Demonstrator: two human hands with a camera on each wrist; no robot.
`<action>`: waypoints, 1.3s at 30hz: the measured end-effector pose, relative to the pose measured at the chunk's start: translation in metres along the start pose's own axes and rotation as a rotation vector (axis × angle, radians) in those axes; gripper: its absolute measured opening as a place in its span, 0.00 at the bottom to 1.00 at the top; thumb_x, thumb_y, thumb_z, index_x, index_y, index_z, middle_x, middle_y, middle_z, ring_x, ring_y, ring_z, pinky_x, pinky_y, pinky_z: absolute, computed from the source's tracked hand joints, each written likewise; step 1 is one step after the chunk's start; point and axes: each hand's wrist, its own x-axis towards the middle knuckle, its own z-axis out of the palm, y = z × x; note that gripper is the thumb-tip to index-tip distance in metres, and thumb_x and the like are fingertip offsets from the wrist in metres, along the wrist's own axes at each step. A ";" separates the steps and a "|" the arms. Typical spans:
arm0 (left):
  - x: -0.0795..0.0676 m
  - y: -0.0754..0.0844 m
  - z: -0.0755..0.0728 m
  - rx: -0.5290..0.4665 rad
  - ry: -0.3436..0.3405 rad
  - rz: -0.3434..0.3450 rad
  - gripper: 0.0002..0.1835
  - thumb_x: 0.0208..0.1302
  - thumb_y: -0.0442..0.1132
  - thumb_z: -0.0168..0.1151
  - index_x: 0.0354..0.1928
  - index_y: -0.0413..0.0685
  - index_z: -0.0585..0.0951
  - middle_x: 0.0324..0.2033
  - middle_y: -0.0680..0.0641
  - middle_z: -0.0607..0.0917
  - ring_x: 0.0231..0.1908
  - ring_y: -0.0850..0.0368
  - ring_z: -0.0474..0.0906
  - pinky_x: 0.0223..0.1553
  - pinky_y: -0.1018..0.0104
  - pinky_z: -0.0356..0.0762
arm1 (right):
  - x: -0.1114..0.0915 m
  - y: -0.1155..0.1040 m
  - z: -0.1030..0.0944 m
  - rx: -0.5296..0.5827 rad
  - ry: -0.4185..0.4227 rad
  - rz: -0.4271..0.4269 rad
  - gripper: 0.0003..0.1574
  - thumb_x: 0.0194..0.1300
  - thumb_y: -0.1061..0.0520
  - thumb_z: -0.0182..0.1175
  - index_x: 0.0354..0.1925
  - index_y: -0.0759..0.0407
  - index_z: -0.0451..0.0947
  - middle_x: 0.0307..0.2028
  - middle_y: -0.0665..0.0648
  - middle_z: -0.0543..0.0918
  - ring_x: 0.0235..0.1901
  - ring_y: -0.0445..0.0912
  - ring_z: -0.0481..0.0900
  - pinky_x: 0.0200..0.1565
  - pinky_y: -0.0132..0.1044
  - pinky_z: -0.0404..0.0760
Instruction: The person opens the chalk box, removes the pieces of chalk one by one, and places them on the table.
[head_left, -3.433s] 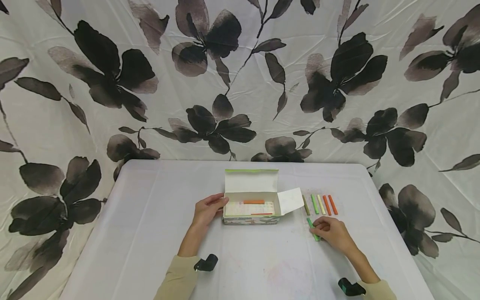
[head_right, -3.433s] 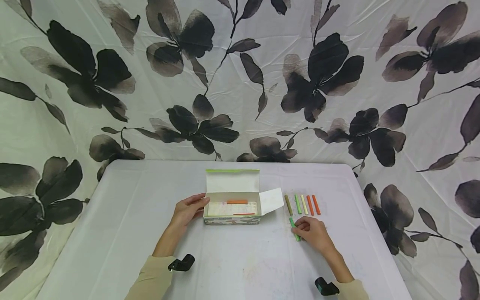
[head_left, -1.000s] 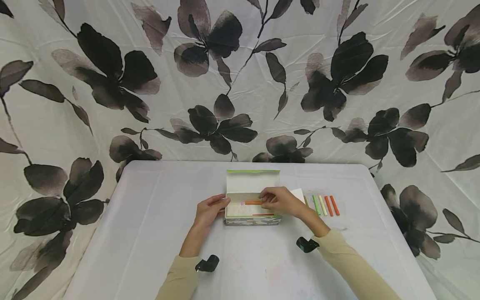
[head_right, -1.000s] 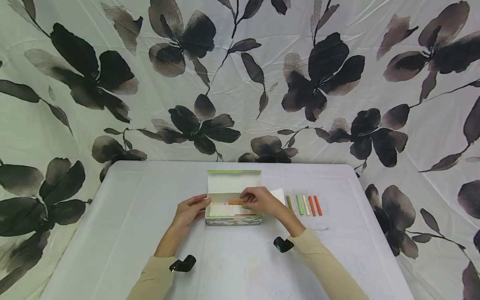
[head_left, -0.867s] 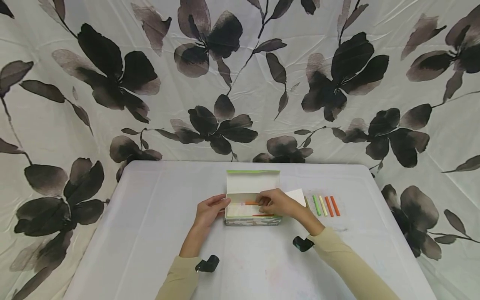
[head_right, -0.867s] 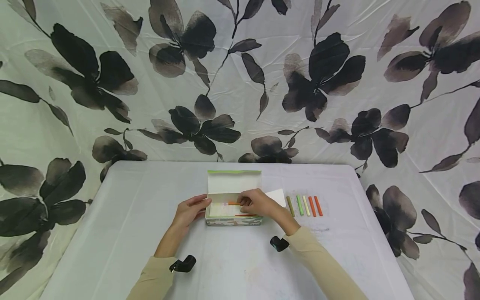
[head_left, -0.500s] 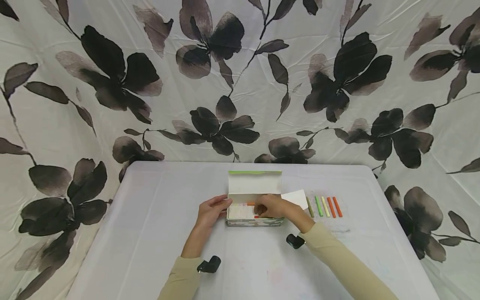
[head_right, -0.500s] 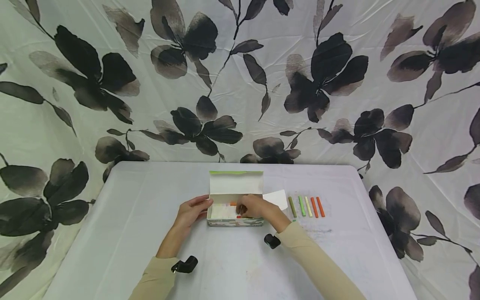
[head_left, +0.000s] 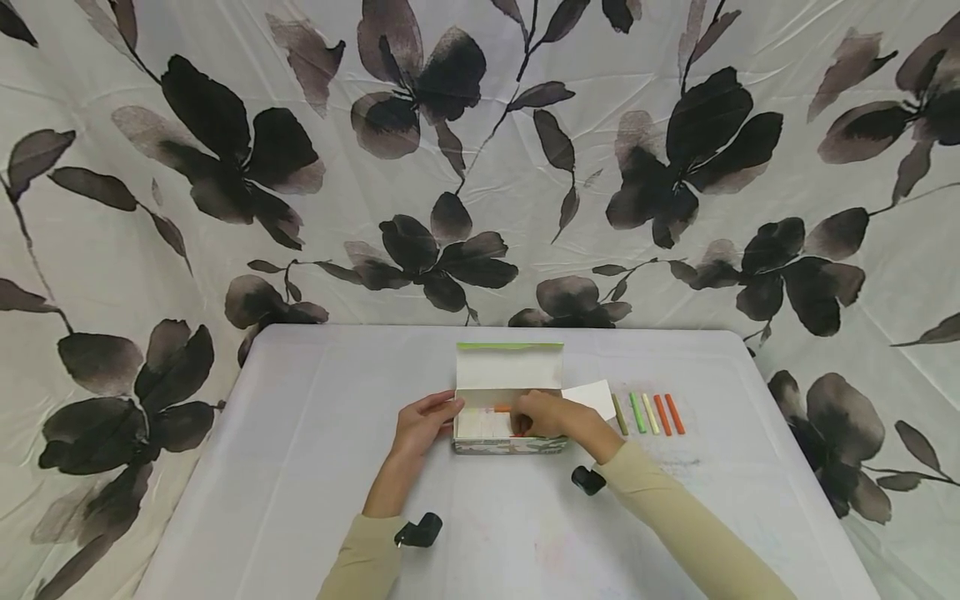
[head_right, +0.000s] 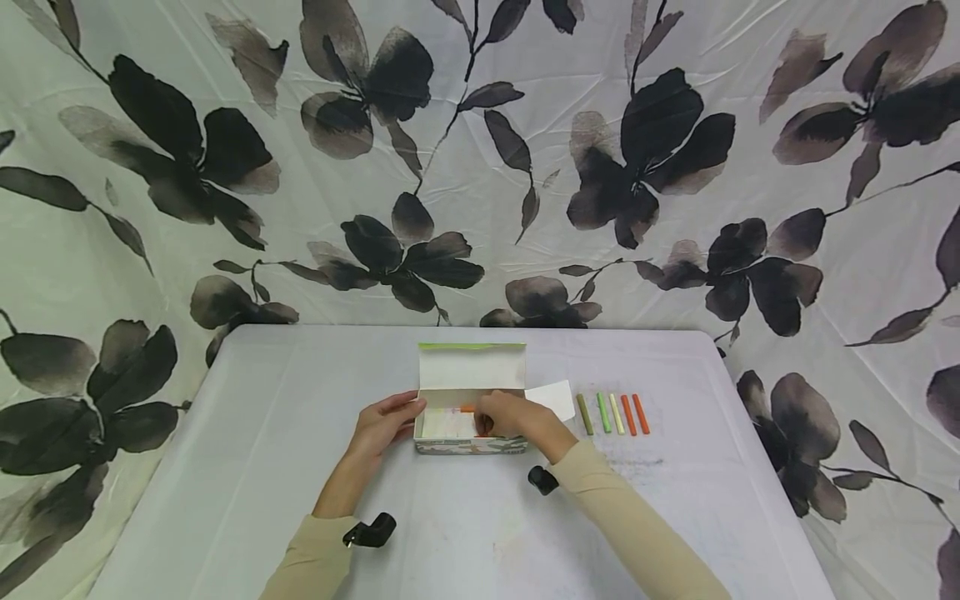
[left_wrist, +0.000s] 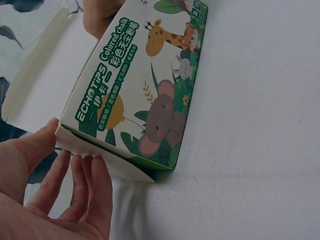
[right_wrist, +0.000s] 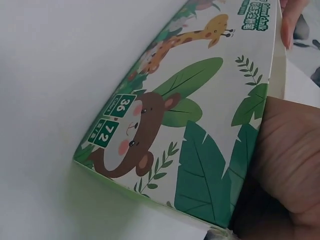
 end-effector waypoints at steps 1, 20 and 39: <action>0.000 0.000 0.000 0.000 -0.002 0.002 0.25 0.64 0.42 0.75 0.60 0.40 0.83 0.47 0.43 0.86 0.49 0.44 0.84 0.38 0.70 0.83 | 0.000 0.001 0.000 -0.002 -0.002 -0.007 0.10 0.65 0.70 0.68 0.31 0.57 0.83 0.28 0.49 0.81 0.28 0.38 0.73 0.34 0.30 0.76; 0.000 -0.001 0.000 -0.006 0.004 0.001 0.25 0.64 0.41 0.75 0.59 0.37 0.83 0.47 0.42 0.87 0.46 0.48 0.85 0.40 0.68 0.84 | -0.028 0.017 -0.011 0.175 0.263 -0.214 0.11 0.72 0.66 0.63 0.51 0.66 0.82 0.41 0.56 0.86 0.39 0.42 0.82 0.43 0.33 0.83; 0.002 -0.002 -0.001 0.012 -0.003 -0.021 0.25 0.63 0.43 0.76 0.60 0.42 0.83 0.47 0.44 0.86 0.48 0.49 0.85 0.45 0.65 0.84 | -0.089 0.035 -0.025 0.608 0.530 -0.026 0.18 0.70 0.60 0.68 0.56 0.64 0.82 0.46 0.60 0.86 0.46 0.49 0.85 0.49 0.35 0.85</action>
